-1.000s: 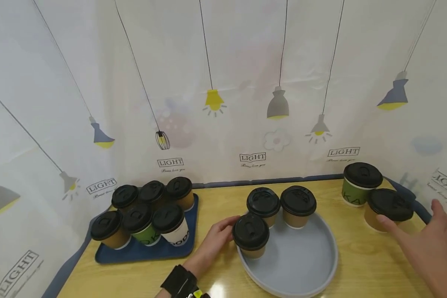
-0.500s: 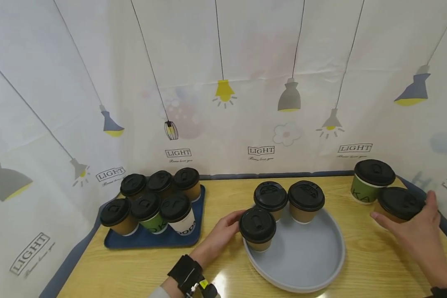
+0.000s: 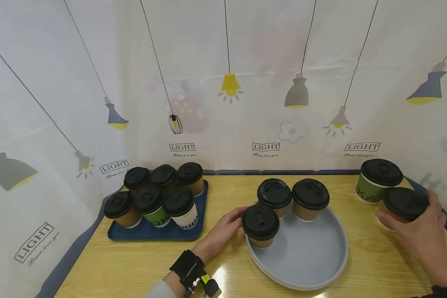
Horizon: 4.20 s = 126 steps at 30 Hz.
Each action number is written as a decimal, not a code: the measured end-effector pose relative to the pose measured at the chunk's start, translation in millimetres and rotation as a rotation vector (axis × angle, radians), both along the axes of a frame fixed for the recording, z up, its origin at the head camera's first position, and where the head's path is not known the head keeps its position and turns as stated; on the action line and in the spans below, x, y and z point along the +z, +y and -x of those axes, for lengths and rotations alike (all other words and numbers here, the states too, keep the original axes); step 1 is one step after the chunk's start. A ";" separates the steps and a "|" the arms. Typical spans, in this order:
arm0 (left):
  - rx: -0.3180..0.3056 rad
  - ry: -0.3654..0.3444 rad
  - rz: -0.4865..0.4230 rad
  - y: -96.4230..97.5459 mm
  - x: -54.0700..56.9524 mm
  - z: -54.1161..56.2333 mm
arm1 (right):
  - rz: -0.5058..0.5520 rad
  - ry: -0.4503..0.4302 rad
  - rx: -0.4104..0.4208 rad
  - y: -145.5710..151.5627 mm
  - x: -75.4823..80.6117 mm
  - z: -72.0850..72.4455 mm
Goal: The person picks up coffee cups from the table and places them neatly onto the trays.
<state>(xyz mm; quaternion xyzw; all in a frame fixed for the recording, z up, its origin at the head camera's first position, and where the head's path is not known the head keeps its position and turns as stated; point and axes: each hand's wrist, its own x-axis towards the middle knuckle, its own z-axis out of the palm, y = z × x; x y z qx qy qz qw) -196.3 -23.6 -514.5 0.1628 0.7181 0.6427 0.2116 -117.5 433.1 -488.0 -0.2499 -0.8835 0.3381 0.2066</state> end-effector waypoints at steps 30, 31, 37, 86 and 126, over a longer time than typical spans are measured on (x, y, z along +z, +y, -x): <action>0.014 -0.018 0.009 3.0 1.7 -2.3 | -0.024 0.247 0.065 53.9 -63.8 1.3; 0.014 -0.017 0.010 2.8 1.6 -2.3 | -0.033 0.254 0.065 59.2 -70.7 3.0; 0.009 -0.008 0.028 3.6 1.0 -1.8 | 0.000 0.261 0.095 16.0 -26.5 -17.5; -0.017 -0.015 0.010 2.0 2.9 -3.9 | -0.004 -0.036 0.580 -99.9 22.5 -32.7; -0.087 -0.150 -0.089 -5.1 4.7 1.1 | 0.052 0.033 0.535 -64.3 15.0 -47.8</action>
